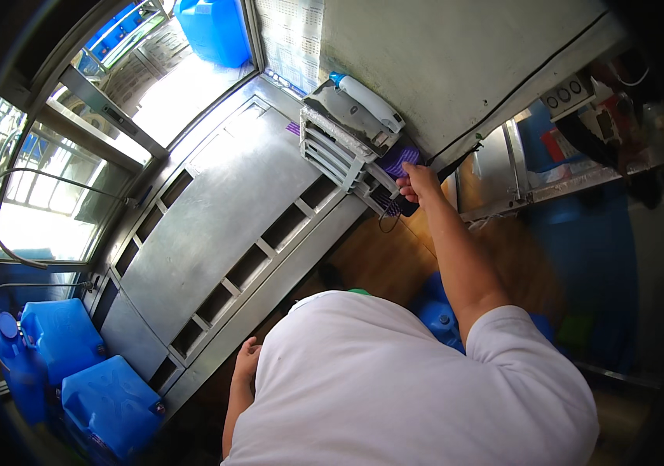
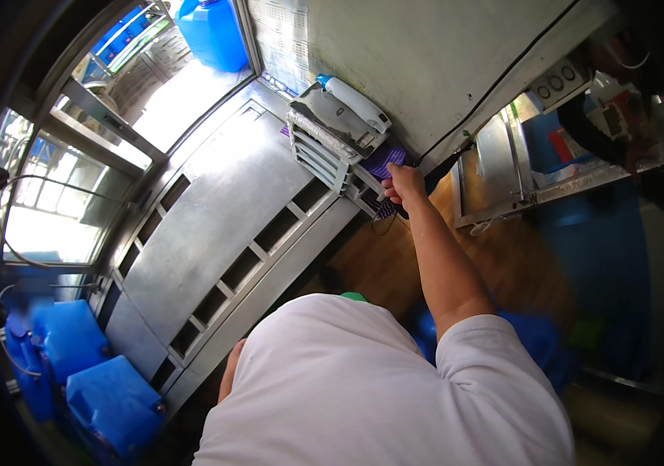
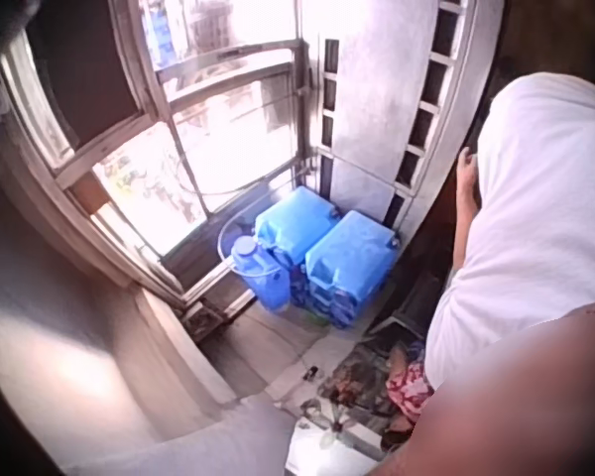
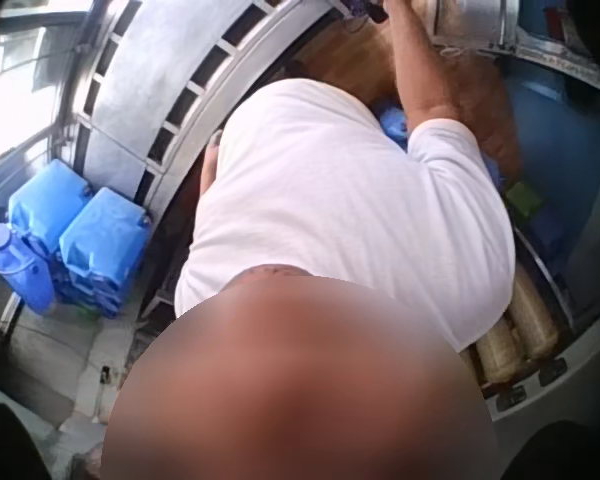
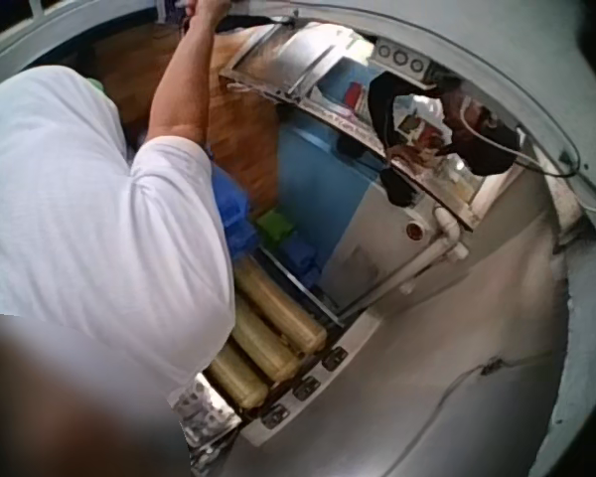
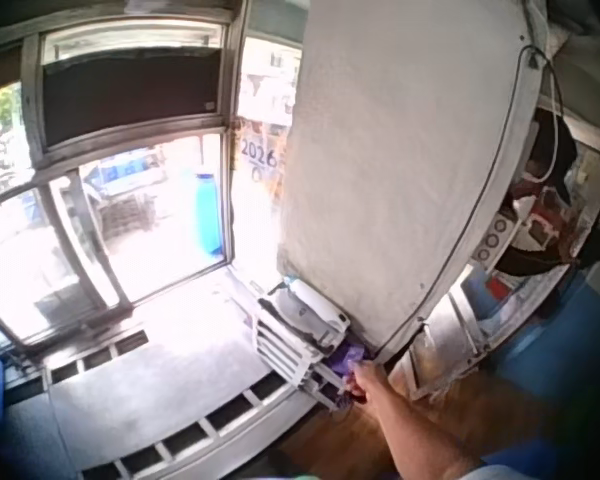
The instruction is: The person fills several blue plastic water containers and a large water dispenser bottle at a service station. They use a hose to fill the containers, wipe them with a cloth, and hand them out through a window. The person also uses a handheld device to treat the water in the containers.
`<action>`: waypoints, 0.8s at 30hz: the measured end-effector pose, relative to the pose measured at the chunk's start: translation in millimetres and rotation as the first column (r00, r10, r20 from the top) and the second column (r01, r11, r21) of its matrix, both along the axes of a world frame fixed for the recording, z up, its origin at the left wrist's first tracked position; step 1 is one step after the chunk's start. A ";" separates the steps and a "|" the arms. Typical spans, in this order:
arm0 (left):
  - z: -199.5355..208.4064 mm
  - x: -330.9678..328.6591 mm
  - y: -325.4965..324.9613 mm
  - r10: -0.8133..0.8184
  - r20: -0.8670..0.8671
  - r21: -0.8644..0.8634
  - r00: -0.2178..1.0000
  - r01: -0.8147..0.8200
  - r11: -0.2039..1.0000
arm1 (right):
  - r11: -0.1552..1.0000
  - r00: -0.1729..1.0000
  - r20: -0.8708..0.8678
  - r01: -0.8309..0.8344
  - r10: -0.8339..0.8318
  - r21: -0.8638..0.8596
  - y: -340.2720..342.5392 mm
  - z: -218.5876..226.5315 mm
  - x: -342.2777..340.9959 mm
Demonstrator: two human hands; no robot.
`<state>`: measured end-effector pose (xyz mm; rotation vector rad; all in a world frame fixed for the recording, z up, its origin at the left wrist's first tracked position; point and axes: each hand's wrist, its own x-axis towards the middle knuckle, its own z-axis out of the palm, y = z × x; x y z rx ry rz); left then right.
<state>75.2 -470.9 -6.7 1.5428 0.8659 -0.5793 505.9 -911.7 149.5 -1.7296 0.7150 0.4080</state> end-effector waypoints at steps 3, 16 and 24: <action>-54.8 -50.0 -1.5 0.014 -0.141 0.043 0.990 -0.008 0.999 | 0.966 0.969 -0.109 -0.233 0.220 -0.116 -12.1 -5.3 21.7; 22.7 -22.0 -17.0 0.020 -0.120 0.197 0.993 0.004 0.980 | 0.696 0.684 -0.389 -0.705 0.617 -0.137 -44.4 -23.4 89.3; 73.4 -30.8 -8.3 0.018 -0.039 0.345 0.999 -0.004 0.939 | 0.398 0.540 -0.246 -0.799 0.805 -0.451 -22.7 -1.0 86.8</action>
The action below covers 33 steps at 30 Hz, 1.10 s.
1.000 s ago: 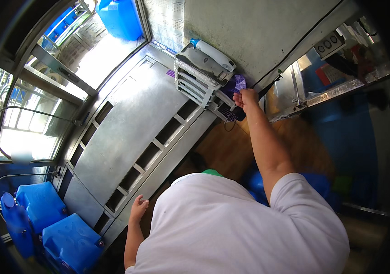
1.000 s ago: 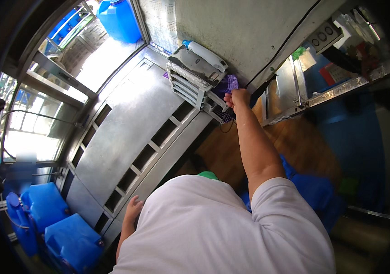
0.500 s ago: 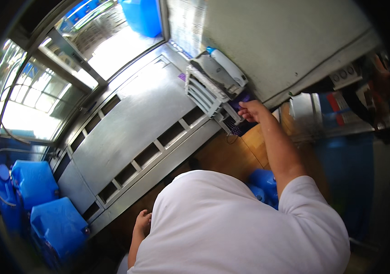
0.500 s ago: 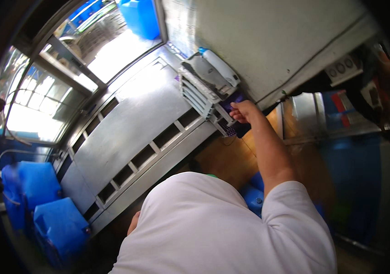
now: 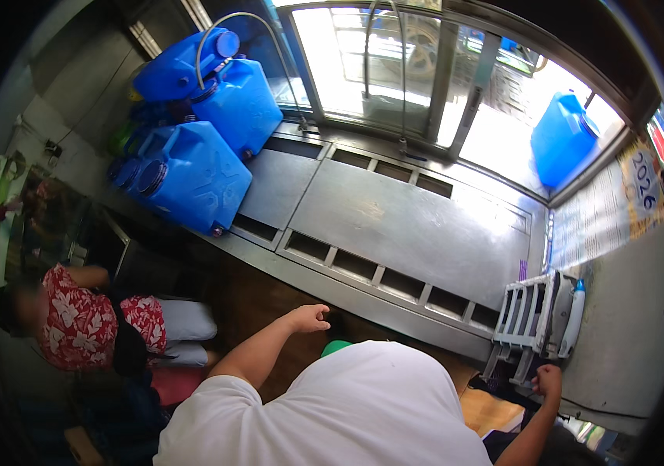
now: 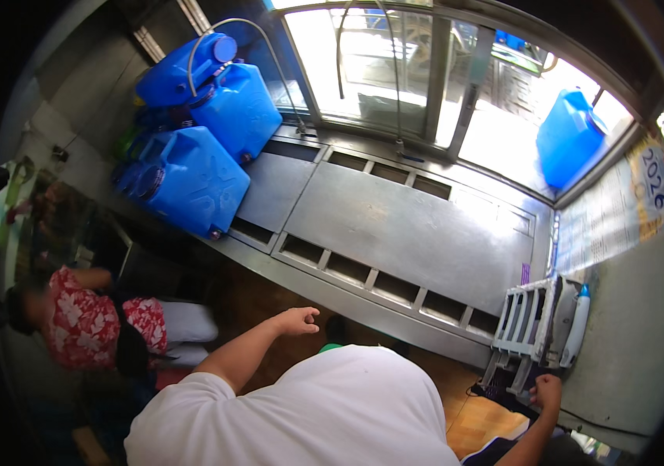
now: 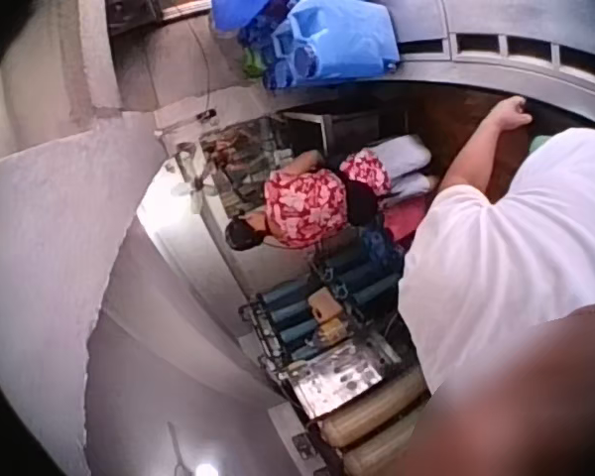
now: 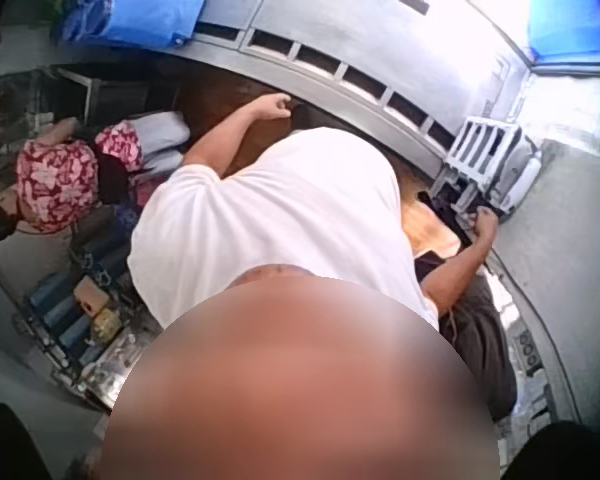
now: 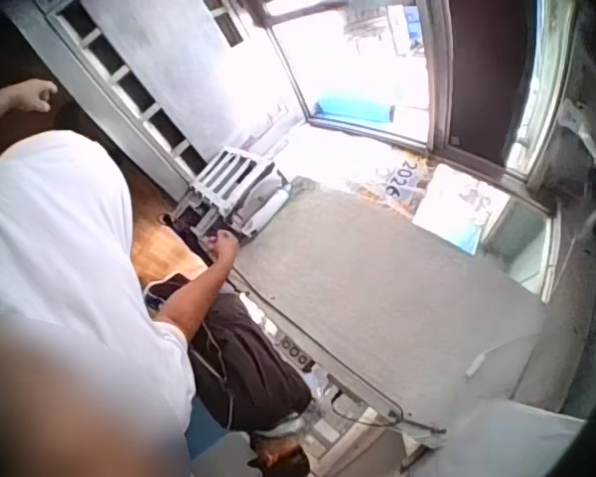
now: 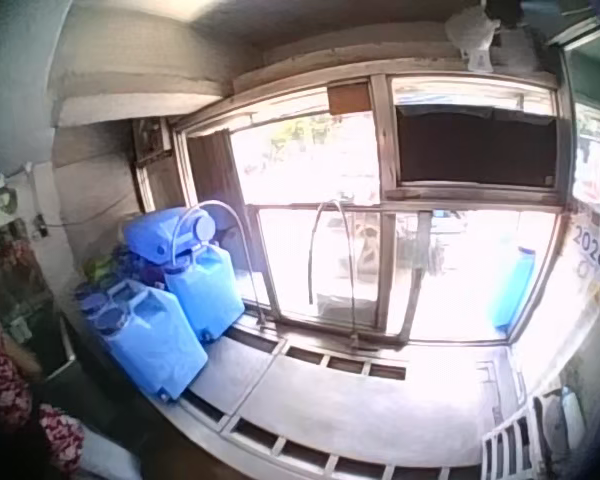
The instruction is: The person fills several blue plastic water containers and a large water dispenser bottle at a service station. They use a hose to fill the containers, wipe them with a cloth, and hand them out through a window. The person also uses a handheld device to treat the water in the containers.
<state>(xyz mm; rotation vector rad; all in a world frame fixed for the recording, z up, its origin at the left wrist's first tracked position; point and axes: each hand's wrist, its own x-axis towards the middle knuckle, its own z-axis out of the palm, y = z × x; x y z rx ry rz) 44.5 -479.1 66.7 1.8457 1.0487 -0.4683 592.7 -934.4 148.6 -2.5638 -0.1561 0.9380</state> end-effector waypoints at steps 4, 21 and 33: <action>21.1 -34.6 64.7 0.067 0.094 0.242 0.993 -0.088 0.966 | 0.997 0.997 0.005 -0.072 0.073 -0.038 40.0 35.9 -18.0; 214.4 -208.7 546.7 0.600 0.098 0.814 0.794 -0.411 0.411 | 0.774 0.763 0.129 -0.626 0.633 -0.097 359.1 78.0 -270.9; 217.2 -203.3 546.0 0.479 0.247 0.784 0.843 -0.464 0.413 | 0.542 0.529 0.212 -0.841 0.822 -0.004 525.9 104.9 -322.1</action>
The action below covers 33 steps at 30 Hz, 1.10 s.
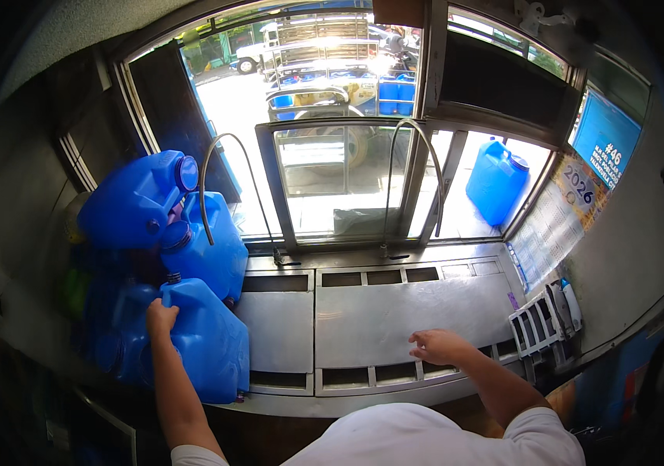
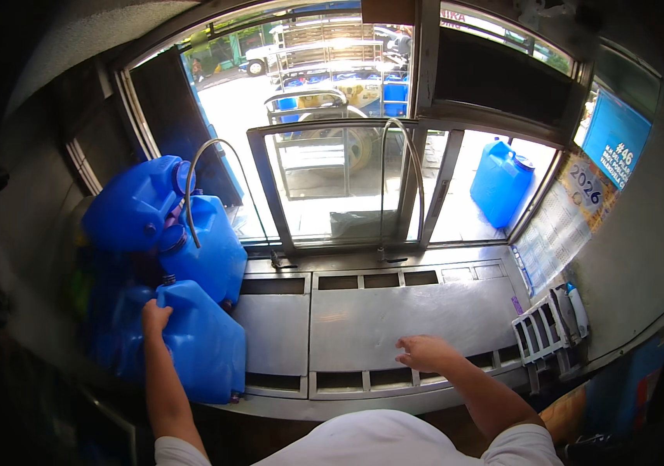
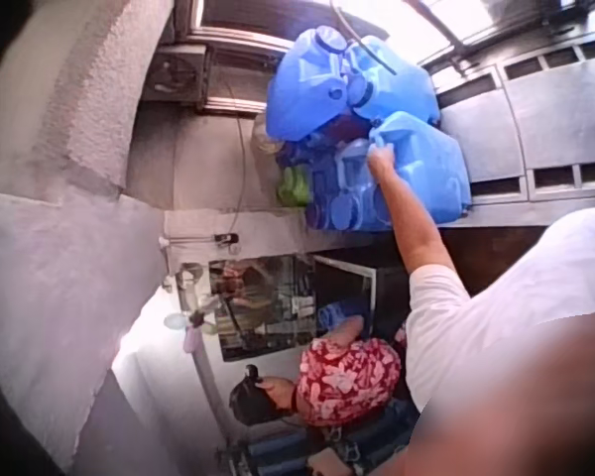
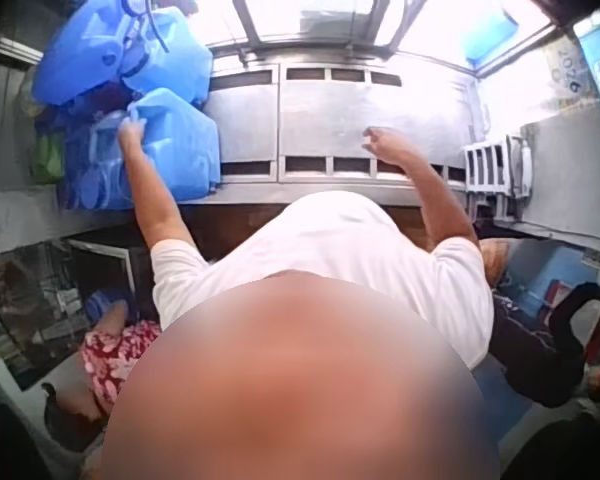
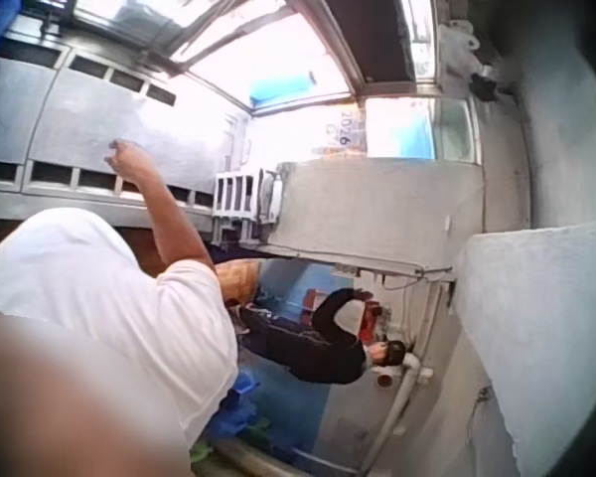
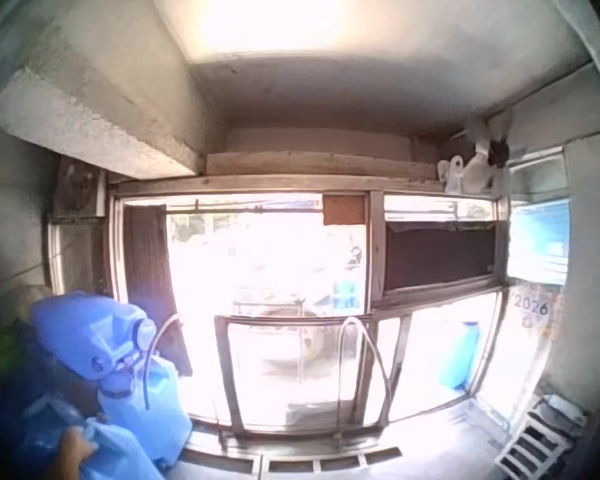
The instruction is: The person fills several blue plastic water containers and a large water dispenser bottle at a service station. They use a hose to fill the containers, wipe them with a cloth, and hand them out through a window. The person also uses a handheld device to treat the water in the containers.
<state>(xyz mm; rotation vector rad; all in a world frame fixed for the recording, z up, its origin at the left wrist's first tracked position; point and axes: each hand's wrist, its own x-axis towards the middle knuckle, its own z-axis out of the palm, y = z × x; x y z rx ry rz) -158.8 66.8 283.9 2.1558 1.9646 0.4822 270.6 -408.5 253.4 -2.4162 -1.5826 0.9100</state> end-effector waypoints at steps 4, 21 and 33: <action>-5.3 -8.9 4.6 -0.033 0.062 0.014 0.997 0.033 0.999 | 0.996 0.991 -0.130 -0.014 0.026 0.090 4.5 4.0 -22.3; -21.7 2.2 14.9 -0.043 0.077 -0.013 0.996 0.044 0.999 | 0.657 -0.891 -0.311 -0.018 0.332 0.753 90.1 263.3 -254.3; 8.3 12.3 -6.5 -0.012 0.014 -0.031 1.000 0.013 0.999 | 0.707 -0.865 -0.444 -0.163 0.233 0.688 109.0 241.0 -245.4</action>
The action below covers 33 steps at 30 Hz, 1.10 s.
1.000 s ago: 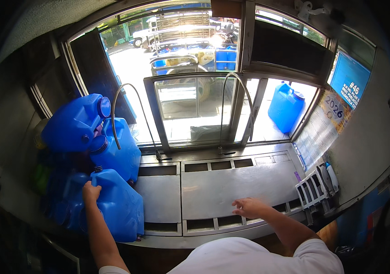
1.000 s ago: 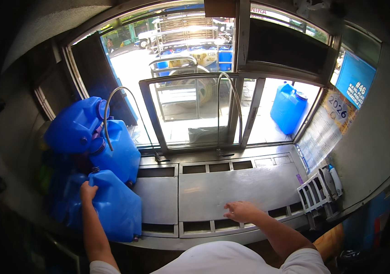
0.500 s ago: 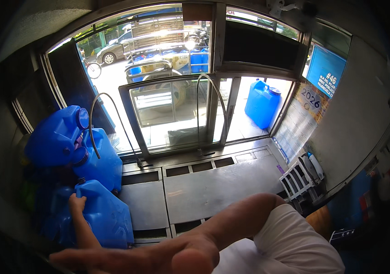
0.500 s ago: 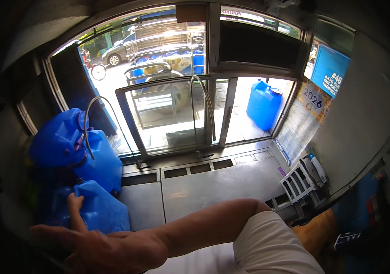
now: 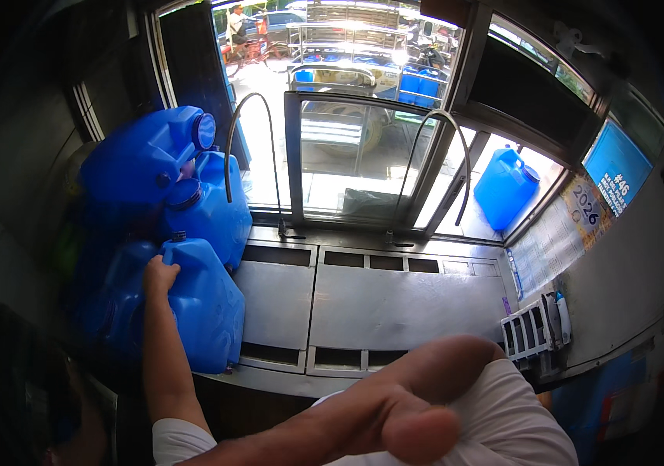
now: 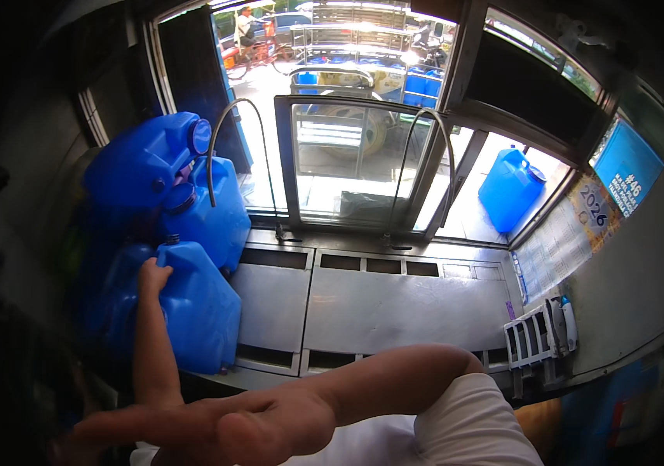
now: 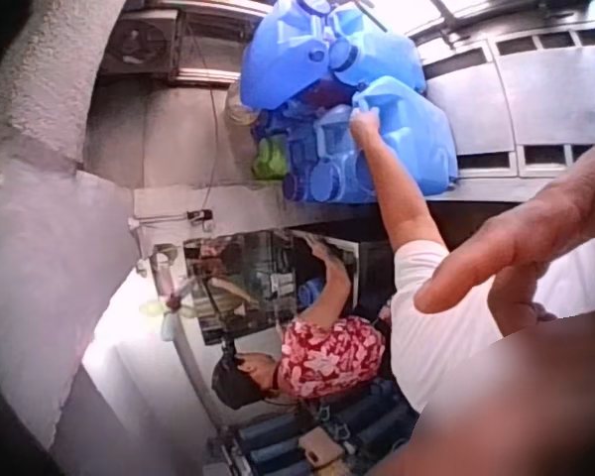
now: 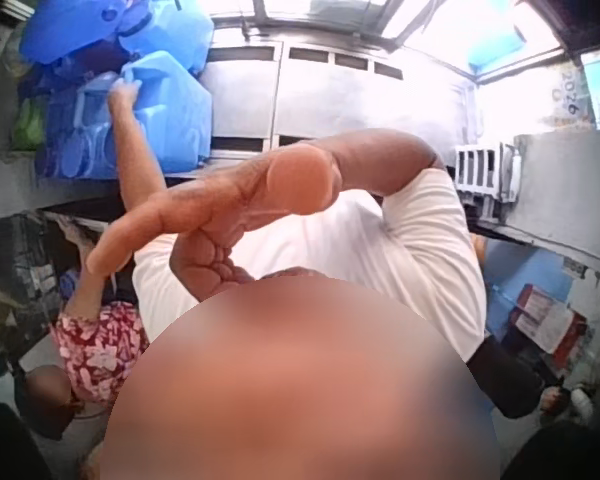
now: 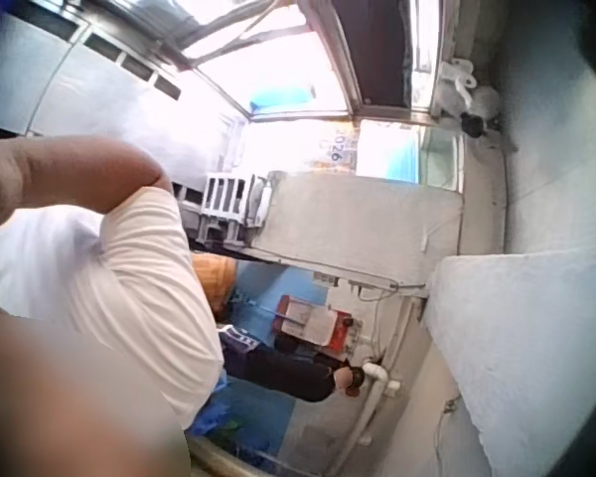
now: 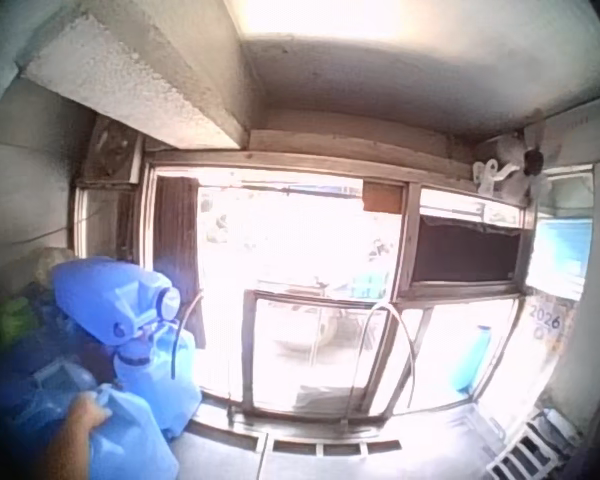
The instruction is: The person fills several blue plastic water containers and a large water dispenser bottle at a service station. They use a hose to fill the containers, wipe them with a cloth, and hand them out through a window. The person also uses a handheld device to treat the water in the containers.
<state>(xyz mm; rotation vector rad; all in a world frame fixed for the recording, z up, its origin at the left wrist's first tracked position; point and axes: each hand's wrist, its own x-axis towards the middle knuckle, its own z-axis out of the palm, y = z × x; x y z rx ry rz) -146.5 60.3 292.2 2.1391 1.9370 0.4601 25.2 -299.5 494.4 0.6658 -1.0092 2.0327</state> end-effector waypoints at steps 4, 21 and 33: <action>10.3 -5.8 -12.1 0.018 -0.022 -0.006 1.000 -0.018 1.000 | 0.919 0.817 0.422 0.365 -0.394 0.151 10.3 -58.4 63.0; 27.6 47.8 1.9 0.047 -0.124 0.095 0.991 -0.035 0.995 | 0.333 -0.151 0.843 0.942 0.516 -0.036 -314.3 -489.2 144.3; -104.7 180.8 -88.5 -0.792 -0.020 0.115 0.610 0.788 0.605 | 0.155 -0.114 0.806 0.988 0.581 0.027 -354.3 -446.1 60.6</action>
